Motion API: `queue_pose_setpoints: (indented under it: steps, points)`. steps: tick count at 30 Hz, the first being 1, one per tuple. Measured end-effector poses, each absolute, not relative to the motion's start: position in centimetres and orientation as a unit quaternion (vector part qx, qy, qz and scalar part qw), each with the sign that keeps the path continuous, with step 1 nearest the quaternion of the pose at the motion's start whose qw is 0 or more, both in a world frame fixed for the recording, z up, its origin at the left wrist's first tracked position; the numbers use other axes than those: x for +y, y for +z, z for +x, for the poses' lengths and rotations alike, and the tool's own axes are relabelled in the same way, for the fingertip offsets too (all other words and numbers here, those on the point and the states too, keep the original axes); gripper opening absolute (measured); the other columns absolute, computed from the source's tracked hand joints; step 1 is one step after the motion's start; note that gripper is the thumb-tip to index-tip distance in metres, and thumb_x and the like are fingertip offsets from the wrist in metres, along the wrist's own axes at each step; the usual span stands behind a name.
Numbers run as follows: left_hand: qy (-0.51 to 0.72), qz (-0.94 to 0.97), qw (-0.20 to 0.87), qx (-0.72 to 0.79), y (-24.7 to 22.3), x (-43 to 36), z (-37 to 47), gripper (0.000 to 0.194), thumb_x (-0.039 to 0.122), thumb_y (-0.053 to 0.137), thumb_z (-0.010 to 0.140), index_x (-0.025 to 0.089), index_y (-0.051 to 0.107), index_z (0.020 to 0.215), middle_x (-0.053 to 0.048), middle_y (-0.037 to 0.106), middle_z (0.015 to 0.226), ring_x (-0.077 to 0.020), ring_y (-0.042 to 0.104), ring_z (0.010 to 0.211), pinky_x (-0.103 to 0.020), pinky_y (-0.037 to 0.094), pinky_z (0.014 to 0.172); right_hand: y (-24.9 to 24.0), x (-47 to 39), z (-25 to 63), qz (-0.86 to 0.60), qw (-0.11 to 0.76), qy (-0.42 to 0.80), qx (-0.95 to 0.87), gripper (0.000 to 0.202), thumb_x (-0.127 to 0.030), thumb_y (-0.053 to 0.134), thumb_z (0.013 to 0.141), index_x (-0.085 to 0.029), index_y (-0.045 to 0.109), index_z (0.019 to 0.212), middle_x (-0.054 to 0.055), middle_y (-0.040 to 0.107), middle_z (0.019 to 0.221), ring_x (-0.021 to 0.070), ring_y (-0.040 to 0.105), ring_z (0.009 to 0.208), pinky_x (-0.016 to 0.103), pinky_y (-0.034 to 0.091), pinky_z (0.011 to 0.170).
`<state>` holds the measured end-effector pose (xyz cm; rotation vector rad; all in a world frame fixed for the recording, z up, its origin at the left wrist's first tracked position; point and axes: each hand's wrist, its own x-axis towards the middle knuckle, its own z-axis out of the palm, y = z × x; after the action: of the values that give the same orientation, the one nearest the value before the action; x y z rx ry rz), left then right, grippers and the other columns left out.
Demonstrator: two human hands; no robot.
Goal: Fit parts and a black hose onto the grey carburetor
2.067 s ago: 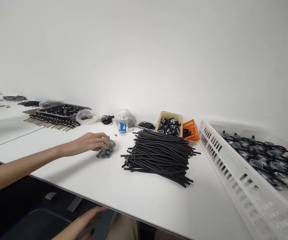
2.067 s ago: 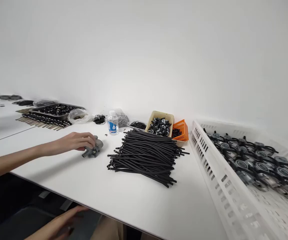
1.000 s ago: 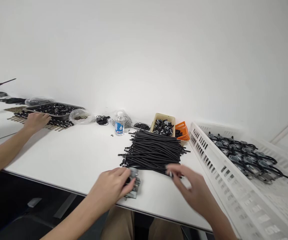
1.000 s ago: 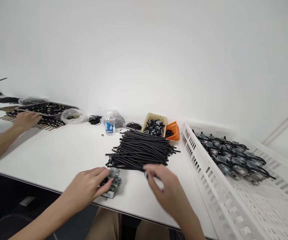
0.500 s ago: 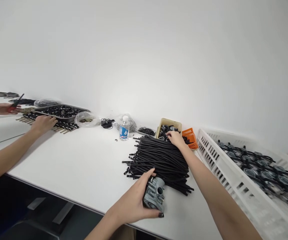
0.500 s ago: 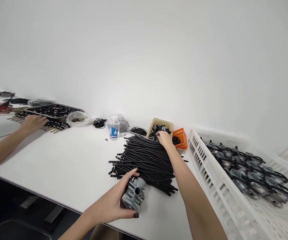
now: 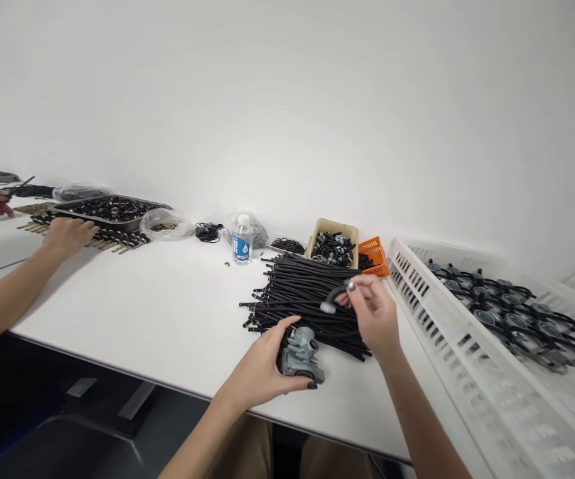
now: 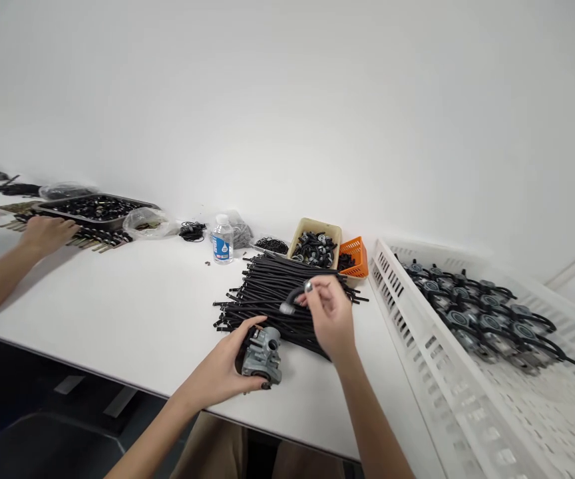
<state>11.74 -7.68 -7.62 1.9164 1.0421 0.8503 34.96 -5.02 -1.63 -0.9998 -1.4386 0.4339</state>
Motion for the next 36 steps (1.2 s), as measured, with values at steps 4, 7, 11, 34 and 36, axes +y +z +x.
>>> queue_pose_setpoints:
  steps: [4, 7, 11, 34, 36]
  points:
    - [0.35, 0.747, 0.372, 0.426, -7.4, -7.9, 11.8, 0.083, 0.032, 0.084, 0.07, 0.029, 0.048, 0.144, -0.009, 0.067, 0.136, -0.0307, 0.066, 0.118, -0.044, 0.053, 0.103, -5.8, -9.2, 33.1, -0.424, 0.6, 0.264, -0.625, 0.035, -0.059, 0.058, 0.099, -0.025, 0.059, 0.099, 0.004, 0.07, 0.082, 0.02, 0.069, 0.076, 0.032, 0.057, 0.072]
    - [0.362, 0.75, 0.356, 0.425, -7.4, -8.0, 11.9, 0.078, 0.032, 0.082, 0.072, 0.027, 0.049, 0.142, -0.009, 0.068, 0.134, -0.0302, 0.065, 0.119, -0.045, 0.052, 0.104, -7.8, -9.8, 32.4, -0.411, 0.606, 0.298, -0.612, 0.032, -0.057, 0.056, 0.101, -0.025, 0.058, 0.101, 0.004, 0.07, 0.083, 0.0204, 0.069, 0.08, 0.033, 0.056, 0.075]
    - [0.381, 0.757, 0.344, 0.404, -7.3, -8.0, 12.0, 0.071, 0.032, 0.08, 0.074, 0.026, 0.05, 0.139, -0.009, 0.069, 0.133, -0.0292, 0.065, 0.121, -0.044, 0.051, 0.107, -7.9, -9.4, 32.1, -0.417, 0.618, 0.254, -0.616, 0.03, -0.054, 0.061, 0.098, -0.024, 0.064, 0.1, 0.005, 0.07, 0.093, 0.0214, 0.07, 0.091, 0.035, 0.055, 0.086]
    - [0.384, 0.754, 0.35, 0.402, -7.4, -8.1, 12.0, 0.069, 0.036, 0.078, 0.077, 0.025, 0.05, 0.138, -0.01, 0.067, 0.135, -0.0288, 0.064, 0.121, -0.043, 0.048, 0.107, -7.0, -8.4, 31.9, -0.382, 0.679, 0.301, -0.55, 0.041, -0.06, 0.075, 0.085, -0.023, 0.061, 0.096, 0.004, 0.066, 0.081, 0.0197, 0.066, 0.078, 0.034, 0.057, 0.076]
    - [0.382, 0.753, 0.356, 0.401, -7.4, -8.0, 11.9, 0.069, 0.036, 0.078, 0.077, 0.025, 0.049, 0.139, -0.01, 0.067, 0.134, -0.0286, 0.064, 0.12, -0.043, 0.048, 0.107, -7.5, -8.1, 31.6, -0.365, 0.685, 0.303, -0.553, 0.04, -0.056, 0.078, 0.085, -0.023, 0.061, 0.099, 0.003, 0.065, 0.083, 0.0183, 0.065, 0.079, 0.032, 0.056, 0.075]
